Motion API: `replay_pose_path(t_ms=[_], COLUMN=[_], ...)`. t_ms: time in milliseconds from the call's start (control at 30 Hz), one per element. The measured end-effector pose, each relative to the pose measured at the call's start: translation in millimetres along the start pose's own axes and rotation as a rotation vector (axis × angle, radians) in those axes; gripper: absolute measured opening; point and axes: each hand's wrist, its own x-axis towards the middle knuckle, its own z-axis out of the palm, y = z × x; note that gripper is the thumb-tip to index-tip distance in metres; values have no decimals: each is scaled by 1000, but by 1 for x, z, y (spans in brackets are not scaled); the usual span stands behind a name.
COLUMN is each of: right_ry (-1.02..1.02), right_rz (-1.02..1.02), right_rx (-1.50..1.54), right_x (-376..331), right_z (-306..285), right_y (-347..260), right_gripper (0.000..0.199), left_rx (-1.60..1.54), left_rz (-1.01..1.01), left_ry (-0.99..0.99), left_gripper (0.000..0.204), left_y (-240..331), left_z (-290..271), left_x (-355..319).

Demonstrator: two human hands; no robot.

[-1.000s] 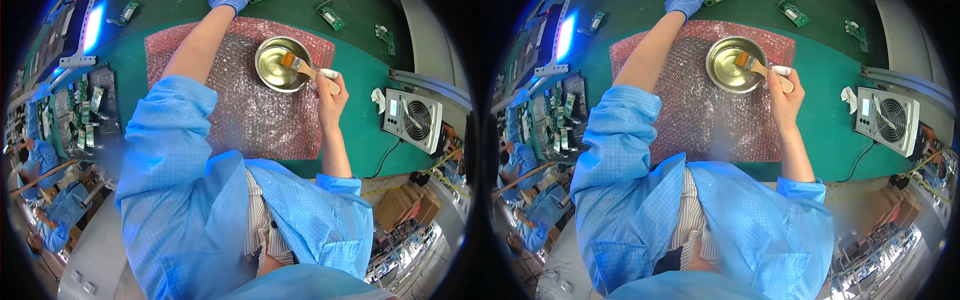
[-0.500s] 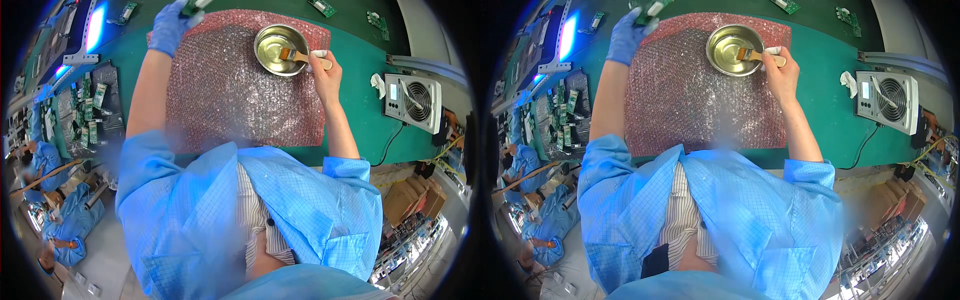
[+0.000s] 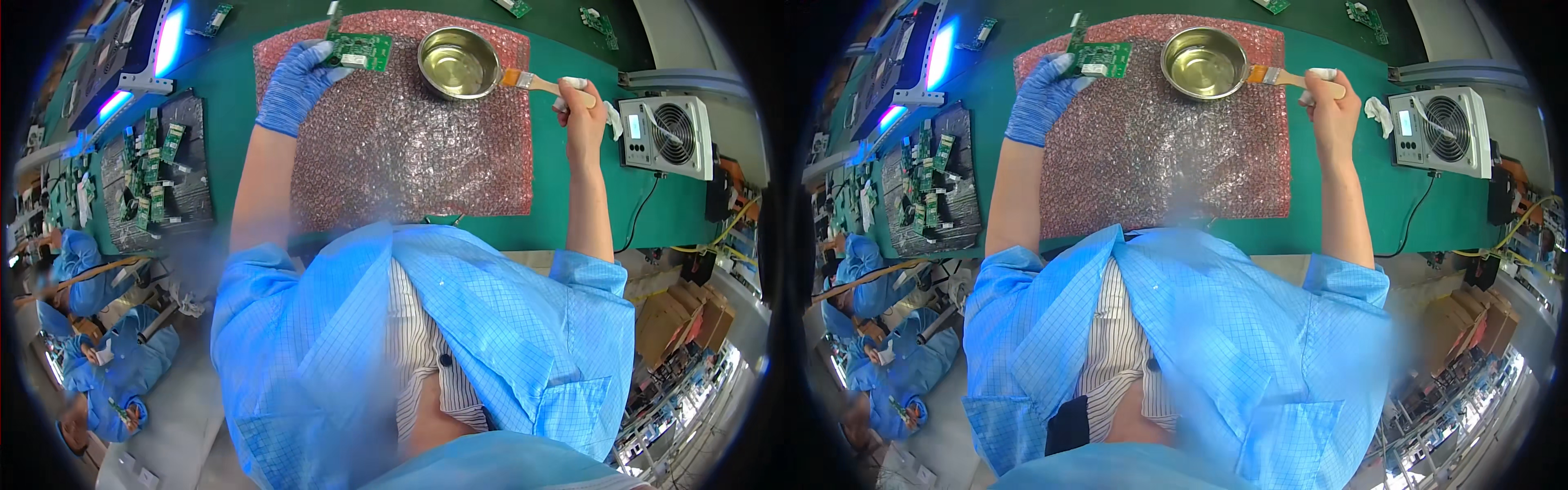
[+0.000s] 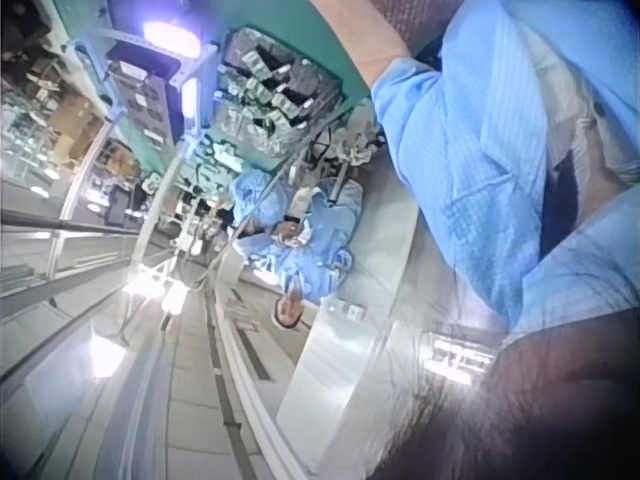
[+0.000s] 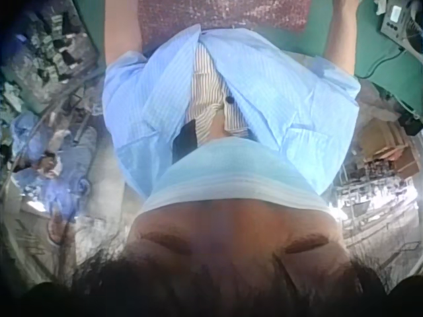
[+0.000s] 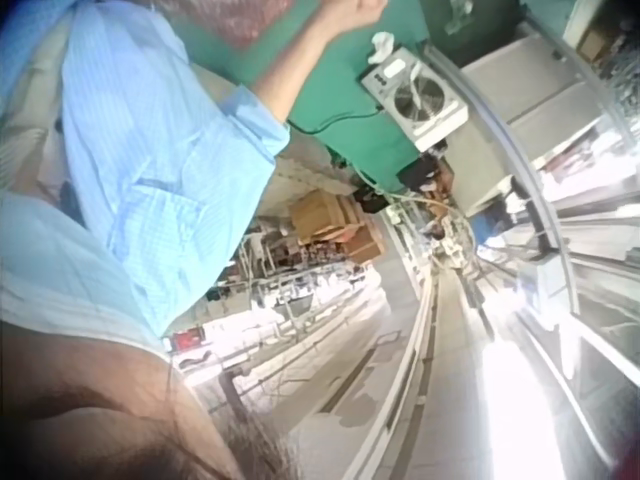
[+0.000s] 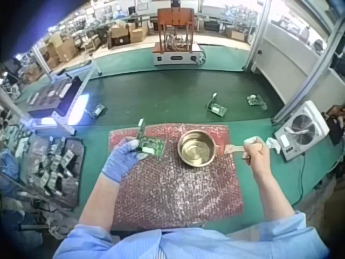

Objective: Applying a liquid coating to printed circuit boards using a brush.

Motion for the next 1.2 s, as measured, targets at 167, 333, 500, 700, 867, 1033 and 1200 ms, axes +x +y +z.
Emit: replay_pose_path(t_ms=[167,333,500,700,867,1033,1200], right_ry=[-81,-438,-598,-675,-627,-556,-541], right_rz=[-88,-220,-287,-281,-255,-179,-176], right_rx=[1,-32,-68,-218,-234,-152,-220], right_x=[-15,-25,-26,-23,-30,-51,-58], right_z=[12,32,41,45,49,48,45], right_y=[-17,-32,-34,-33,-32,-17,-15], right_gripper=[17,25,22,21,24,22,21], left_rx=[136,343,456,510,519,395,443], left_rz=[-35,-108,-148,-175,-113,-78,-28], left_ry=[-129,-245,-298,-325,-297,-160,-119], left_gripper=[26,46,47,46,45,44,30], left_y=[-7,-18,-19,-18,-17,-20,-20], left_z=[36,65,74,75,73,71,68], left_x=[-8,-16,-18,-19,-20,-18,-18])
